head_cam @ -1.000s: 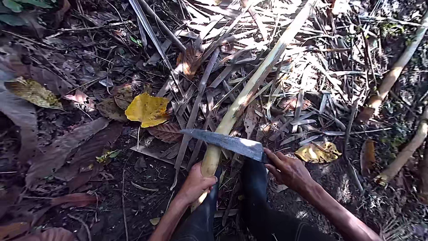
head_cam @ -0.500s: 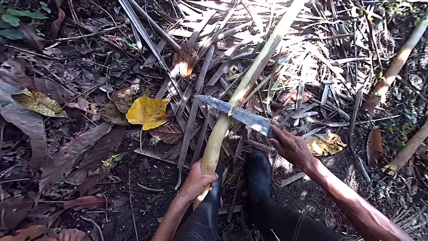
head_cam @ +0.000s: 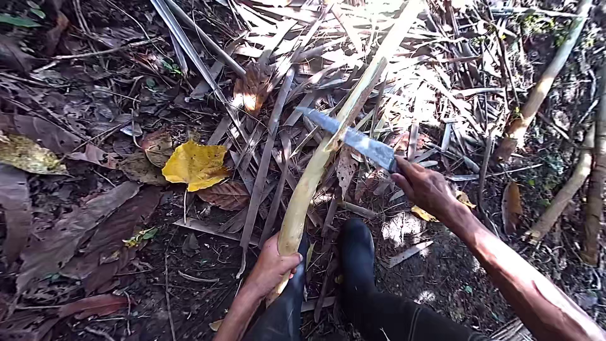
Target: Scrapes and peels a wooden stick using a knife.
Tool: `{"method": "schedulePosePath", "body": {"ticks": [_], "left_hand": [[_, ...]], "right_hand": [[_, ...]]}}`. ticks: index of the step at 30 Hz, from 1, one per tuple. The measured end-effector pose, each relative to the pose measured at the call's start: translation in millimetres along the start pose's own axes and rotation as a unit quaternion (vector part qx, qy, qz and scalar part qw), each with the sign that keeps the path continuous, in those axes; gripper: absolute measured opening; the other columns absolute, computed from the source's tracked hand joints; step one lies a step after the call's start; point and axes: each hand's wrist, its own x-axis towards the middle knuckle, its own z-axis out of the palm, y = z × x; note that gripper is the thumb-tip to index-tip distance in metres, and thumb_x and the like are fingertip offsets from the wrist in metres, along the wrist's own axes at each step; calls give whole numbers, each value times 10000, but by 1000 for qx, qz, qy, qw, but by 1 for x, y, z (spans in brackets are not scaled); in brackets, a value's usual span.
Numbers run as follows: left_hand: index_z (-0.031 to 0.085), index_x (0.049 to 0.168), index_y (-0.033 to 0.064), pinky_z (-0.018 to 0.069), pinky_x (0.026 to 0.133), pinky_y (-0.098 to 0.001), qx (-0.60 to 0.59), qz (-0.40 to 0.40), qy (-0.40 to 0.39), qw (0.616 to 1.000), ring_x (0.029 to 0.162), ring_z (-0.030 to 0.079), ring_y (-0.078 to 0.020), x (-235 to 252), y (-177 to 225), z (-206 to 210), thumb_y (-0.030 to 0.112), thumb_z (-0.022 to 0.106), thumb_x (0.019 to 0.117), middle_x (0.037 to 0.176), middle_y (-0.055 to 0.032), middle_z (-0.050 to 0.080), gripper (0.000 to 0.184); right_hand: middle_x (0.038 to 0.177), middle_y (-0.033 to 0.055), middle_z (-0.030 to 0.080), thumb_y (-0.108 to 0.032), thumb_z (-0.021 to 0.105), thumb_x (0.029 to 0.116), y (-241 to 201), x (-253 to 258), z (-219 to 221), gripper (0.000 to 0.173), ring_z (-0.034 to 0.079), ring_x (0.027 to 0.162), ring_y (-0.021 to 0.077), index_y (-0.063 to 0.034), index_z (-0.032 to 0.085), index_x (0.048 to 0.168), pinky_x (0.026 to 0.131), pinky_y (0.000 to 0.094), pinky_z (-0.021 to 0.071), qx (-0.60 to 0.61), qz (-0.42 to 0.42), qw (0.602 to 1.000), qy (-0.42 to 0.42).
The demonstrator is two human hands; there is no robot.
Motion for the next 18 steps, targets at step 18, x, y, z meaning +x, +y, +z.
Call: {"method": "schedulePosePath", "body": {"ticks": [18], "left_hand": [[586,1181,32,599,505,-343,11,2,4,1000,546,668,-219,0,-4,0,73,757,708,747,-99,677,504]], "right_hand": [[1058,325,682,-504,332,1099,82,90,-68,566,665,999,559,-63,566,1366,809,741,493,-53,252,966,-16]]}}
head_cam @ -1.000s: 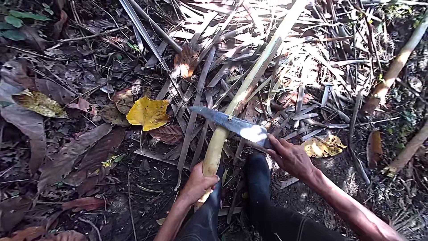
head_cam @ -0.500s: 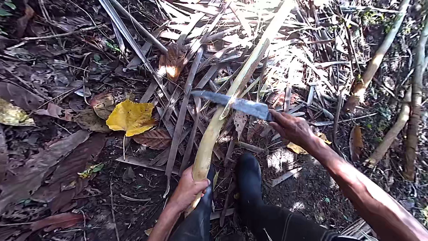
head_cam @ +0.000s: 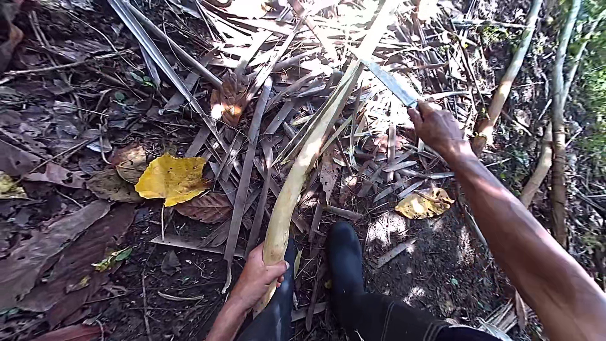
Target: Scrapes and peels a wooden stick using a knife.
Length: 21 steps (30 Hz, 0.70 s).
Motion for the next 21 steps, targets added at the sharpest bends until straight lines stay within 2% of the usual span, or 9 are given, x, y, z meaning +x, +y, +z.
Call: {"method": "schedulePosePath", "body": {"ticks": [2,5,7,9,11,12,14,18,21], "left_hand": [[585,1182,31,605,508,-352,1,1,-3,1000,549,674,-224,2,0,-3,77,762,707,756,-103,683,510],[582,1183,38,601,507,-349,1,-4,-3,1000,550,671,-220,1,-1,-1,83,759,713,755,-98,681,504],[585,1184,34,604,509,-350,3,-6,1,1000,551,673,-220,1,1,-2,83,760,714,755,-100,680,504],[585,1183,33,603,507,-350,-2,-7,1,1000,547,670,-222,0,0,-2,80,759,711,751,-103,677,505],[583,1191,35,600,507,-349,-4,-8,-2,1000,547,669,-222,0,1,-1,74,755,717,751,-103,677,506],[580,1192,36,598,507,-345,-2,-11,-3,1000,546,667,-216,-1,1,-2,74,752,721,747,-97,676,503],[580,1183,33,596,505,-340,-5,-15,-4,1000,542,665,-211,2,3,-4,61,753,723,739,-93,674,493],[579,1199,27,599,516,-333,-13,-17,-14,1000,554,669,-206,3,1,-6,59,755,739,752,-95,678,494],[572,1201,20,598,519,-332,-16,-12,-19,1000,557,664,-205,3,2,-7,59,753,759,755,-95,673,480]], "right_hand": [[1040,322,674,-497,318,1101,-9,-5,-9,575,666,993,553,-38,550,1357,804,725,503,-25,-12,1000,4],[958,273,700,-463,387,1094,-13,-24,11,541,699,869,497,-92,532,1459,750,671,542,-32,-145,989,4],[1030,262,702,-463,430,1086,-12,-25,23,546,703,864,480,-149,488,1529,740,661,548,-33,-189,981,-7],[1044,302,689,-465,401,1094,-8,-11,16,523,684,912,536,-137,526,1483,754,701,526,-27,-101,995,4],[1157,375,645,-443,327,1107,0,7,-6,562,622,1115,579,10,579,1322,894,733,467,22,84,995,40],[1249,370,618,-439,295,1109,4,10,-17,611,583,1223,540,65,583,1299,985,707,434,67,164,982,61],[1227,314,640,-472,256,1101,15,-11,-18,638,616,1190,462,39,596,1275,986,660,446,147,215,957,126],[906,210,651,-451,317,1113,22,-116,39,507,651,739,370,-106,553,1400,651,616,536,203,19,976,73],[974,180,734,-408,460,1073,-16,-171,96,514,718,762,342,-65,573,1439,676,577,583,181,-153,972,1]]}}
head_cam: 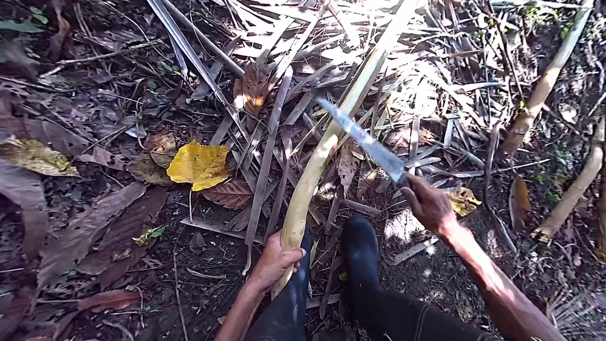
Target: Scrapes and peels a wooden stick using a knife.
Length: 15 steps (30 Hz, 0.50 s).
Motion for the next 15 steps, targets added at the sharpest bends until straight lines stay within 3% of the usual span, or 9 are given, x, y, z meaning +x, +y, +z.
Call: {"method": "schedulePosePath", "body": {"ticks": [2,4,6,8,10,12,15], "left_hand": [[579,1192,14,594,526,-330,-1,5,-4,1000,556,660,-200,1,-1,0,61,747,760,748,-92,674,466],[577,1177,17,600,535,-327,-4,0,-5,1000,555,662,-196,1,-1,-1,67,748,754,733,-85,667,459],[572,1167,18,597,545,-325,-11,-7,-6,1000,557,660,-193,2,-2,-2,75,752,756,713,-79,659,452],[571,1185,12,597,545,-332,-13,-8,-11,1000,560,657,-196,1,-2,-3,78,748,754,719,-82,655,470],[573,1207,6,598,535,-342,-15,-8,-18,1000,558,658,-208,-1,0,-4,78,748,746,731,-97,662,498],[573,1230,3,591,531,-340,-20,-9,-28,999,564,653,-207,-4,4,-5,79,748,738,745,-99,660,527],[576,1237,4,592,532,-334,-29,-3,-45,999,568,651,-199,-9,12,-12,65,749,729,745,-88,653,540]], "right_hand": [[1062,182,734,-487,441,1072,-22,-27,43,558,736,808,342,-99,579,1450,676,551,593,-11,-61,996,-65],[937,171,714,-526,426,1062,-37,-47,74,567,708,690,323,-121,612,1413,561,500,572,-15,-141,987,-70],[829,147,677,-553,411,1057,-44,-52,87,576,679,634,311,-136,633,1386,531,466,559,-33,-200,978,-57],[880,181,693,-530,427,1057,-38,-46,92,573,701,688,344,-104,632,1382,574,500,572,-20,-178,982,-57],[1041,202,729,-481,423,1076,-23,-36,97,564,737,812,354,-62,599,1411,665,537,600,35,-105,993,-49],[1046,197,736,-480,406,1079,-13,-29,100,584,741,802,341,-43,590,1420,659,535,598,61,-89,994,-24],[996,185,732,-500,371,1087,-25,-37,96,603,733,762,326,-45,585,1421,612,502,589,47,-144,988,-18]]}}
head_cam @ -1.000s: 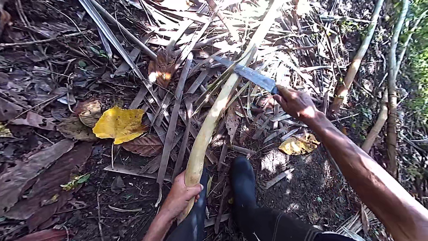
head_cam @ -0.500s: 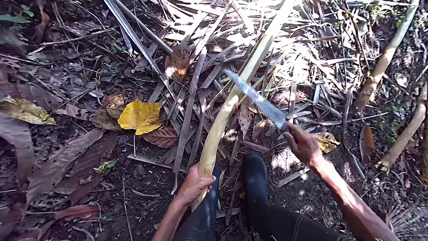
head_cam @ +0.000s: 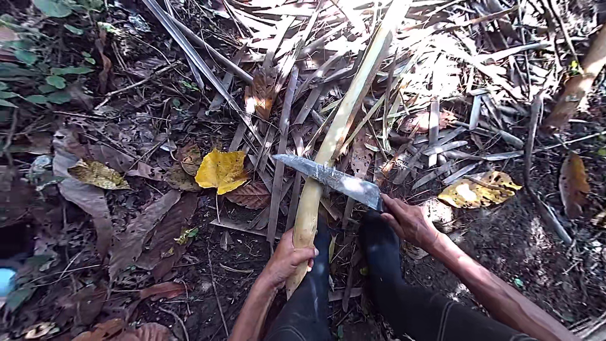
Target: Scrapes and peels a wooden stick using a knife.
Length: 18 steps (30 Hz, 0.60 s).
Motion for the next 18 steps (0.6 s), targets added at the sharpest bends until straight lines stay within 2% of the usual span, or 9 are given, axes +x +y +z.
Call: {"method": "schedulePosePath", "body": {"ticks": [3,4,6,8,11,13,16,18], "left_hand": [[570,1216,8,586,534,-321,-14,7,-13,1000,561,646,-183,-8,7,1,57,745,734,723,-72,645,515],[568,1215,9,586,533,-322,-15,7,-13,1000,558,646,-182,-11,9,1,57,745,735,722,-71,646,514],[569,1232,6,588,529,-331,-12,6,-10,1000,561,644,-189,-17,12,2,67,744,735,735,-80,645,530],[575,1239,13,588,526,-336,-5,5,-3,1000,559,642,-192,-21,18,1,83,743,730,736,-81,641,540],[573,1249,19,589,523,-338,7,5,2,1000,561,646,-196,-28,26,-6,114,766,714,737,-81,644,576],[567,1250,12,591,525,-344,5,10,0,1000,567,650,-202,-32,29,-6,120,775,710,738,-82,646,588],[566,1256,2,595,534,-344,4,8,5,1000,574,656,-202,-37,31,-1,117,777,714,738,-83,652,593],[565,1261,3,594,535,-341,4,6,6,1000,575,656,-202,-38,31,-1,115,776,718,738,-85,651,593]], "right_hand": [[854,156,683,-536,379,1073,-10,3,4,589,684,658,307,-88,633,1358,541,460,559,-35,-90,995,24],[841,156,680,-539,388,1068,-6,8,6,586,681,652,310,-91,642,1347,540,466,557,-34,-88,995,35],[922,183,727,-497,420,1072,11,21,3,565,719,701,329,-56,642,1347,571,511,585,-5,-21,998,57],[955,194,722,-458,431,1068,26,32,-6,563,718,717,348,-31,602,1393,582,541,579,1,15,998,60],[957,186,729,-460,414,1077,5,26,-7,580,720,704,328,-16,582,1412,578,504,582,-2,20,998,63],[897,170,715,-462,429,1073,-9,21,-3,580,705,671,302,-6,600,1389,553,463,574,-17,-17,997,74],[825,137,669,-506,421,1076,-17,32,-2,572,670,648,283,-58,616,1373,547,421,553,-42,-115,990,70],[861,159,687,-474,473,1061,-8,49,-10,521,693,677,312,-77,626,1363,569,467,575,-40,-116,990,64]]}}
